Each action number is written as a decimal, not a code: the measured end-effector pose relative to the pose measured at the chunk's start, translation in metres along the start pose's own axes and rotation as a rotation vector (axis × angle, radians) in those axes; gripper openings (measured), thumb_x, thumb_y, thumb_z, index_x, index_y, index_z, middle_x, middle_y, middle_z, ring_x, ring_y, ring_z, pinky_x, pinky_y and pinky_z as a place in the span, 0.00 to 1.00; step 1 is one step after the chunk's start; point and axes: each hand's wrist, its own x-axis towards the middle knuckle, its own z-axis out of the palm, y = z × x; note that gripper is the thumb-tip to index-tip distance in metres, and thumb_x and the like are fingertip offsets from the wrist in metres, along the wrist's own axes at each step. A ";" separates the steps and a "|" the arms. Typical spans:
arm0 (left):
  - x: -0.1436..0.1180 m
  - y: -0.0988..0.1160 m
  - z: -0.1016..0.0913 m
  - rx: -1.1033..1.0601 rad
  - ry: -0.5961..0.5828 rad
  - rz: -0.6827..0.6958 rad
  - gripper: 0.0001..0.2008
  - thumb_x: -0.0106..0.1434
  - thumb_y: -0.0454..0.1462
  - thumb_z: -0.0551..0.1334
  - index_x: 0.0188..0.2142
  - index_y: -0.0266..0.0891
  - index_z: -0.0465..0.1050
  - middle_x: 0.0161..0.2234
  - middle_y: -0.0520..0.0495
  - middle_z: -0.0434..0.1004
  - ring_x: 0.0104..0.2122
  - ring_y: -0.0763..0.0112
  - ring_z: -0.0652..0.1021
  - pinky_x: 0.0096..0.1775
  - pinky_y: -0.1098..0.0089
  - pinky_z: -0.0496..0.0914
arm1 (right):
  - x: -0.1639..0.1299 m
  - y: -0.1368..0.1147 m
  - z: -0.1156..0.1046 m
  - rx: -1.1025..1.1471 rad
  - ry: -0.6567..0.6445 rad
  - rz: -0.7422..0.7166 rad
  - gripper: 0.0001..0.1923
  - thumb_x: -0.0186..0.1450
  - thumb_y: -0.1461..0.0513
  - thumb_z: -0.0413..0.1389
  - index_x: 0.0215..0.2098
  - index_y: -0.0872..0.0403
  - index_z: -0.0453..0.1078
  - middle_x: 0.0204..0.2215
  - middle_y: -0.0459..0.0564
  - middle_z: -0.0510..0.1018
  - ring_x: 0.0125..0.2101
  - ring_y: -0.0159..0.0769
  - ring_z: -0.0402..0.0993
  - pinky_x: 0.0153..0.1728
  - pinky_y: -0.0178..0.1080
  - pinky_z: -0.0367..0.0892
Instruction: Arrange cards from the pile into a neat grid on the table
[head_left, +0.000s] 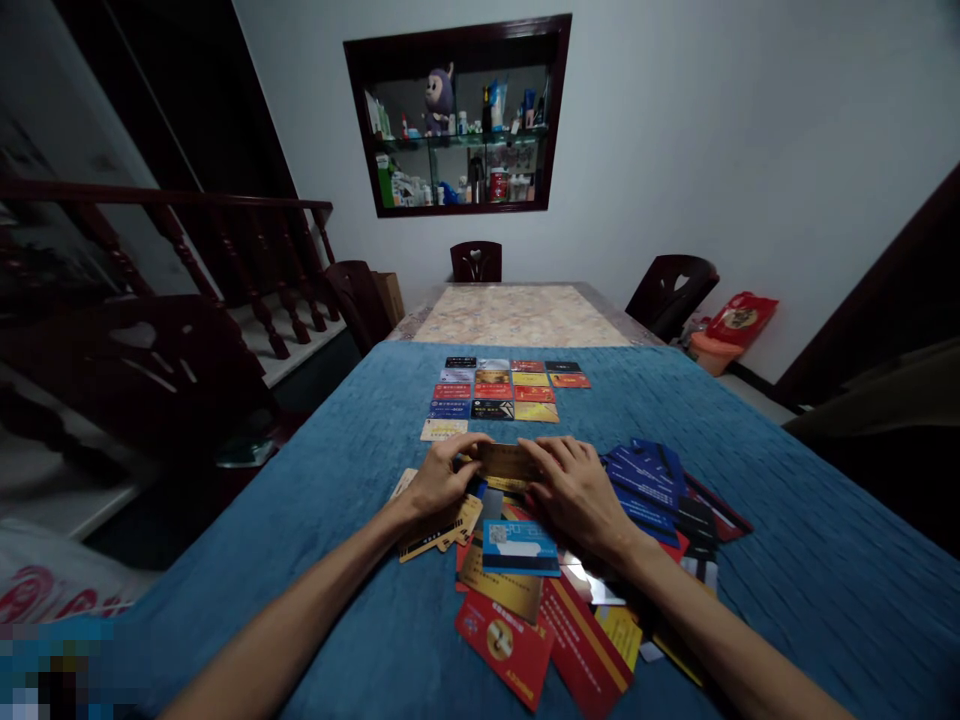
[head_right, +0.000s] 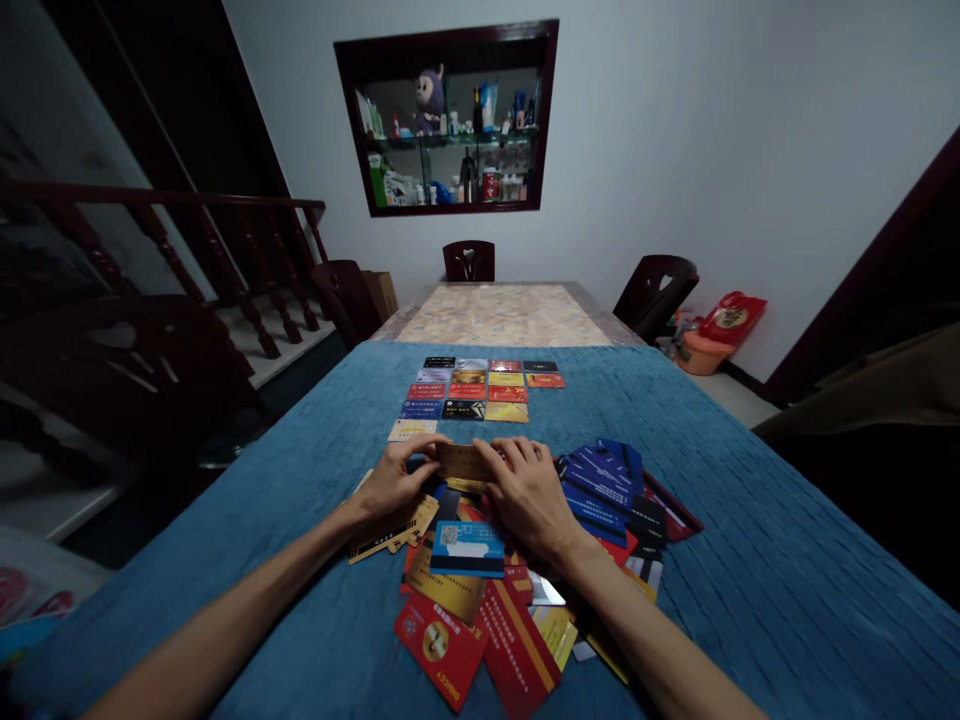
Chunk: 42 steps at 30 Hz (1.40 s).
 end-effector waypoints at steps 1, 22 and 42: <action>0.000 0.001 0.000 -0.001 -0.001 -0.007 0.18 0.57 0.26 0.60 0.47 0.40 0.74 0.42 0.47 0.79 0.40 0.69 0.78 0.47 0.65 0.73 | 0.000 0.000 0.000 -0.006 0.009 -0.004 0.23 0.66 0.65 0.53 0.59 0.55 0.63 0.48 0.59 0.73 0.45 0.47 0.65 0.44 0.47 0.60; 0.015 0.012 -0.010 0.370 -0.122 0.276 0.25 0.61 0.31 0.60 0.57 0.40 0.62 0.51 0.40 0.69 0.50 0.58 0.71 0.51 0.56 0.69 | 0.011 0.011 -0.008 0.047 0.066 0.047 0.21 0.64 0.63 0.56 0.55 0.56 0.67 0.47 0.60 0.71 0.46 0.50 0.62 0.42 0.49 0.66; 0.098 -0.019 -0.036 0.603 -0.211 0.393 0.24 0.60 0.35 0.63 0.56 0.35 0.65 0.52 0.37 0.70 0.51 0.54 0.69 0.52 0.54 0.65 | 0.078 0.079 0.019 0.198 -0.073 -0.018 0.25 0.59 0.64 0.59 0.55 0.56 0.66 0.49 0.59 0.70 0.48 0.49 0.62 0.48 0.51 0.65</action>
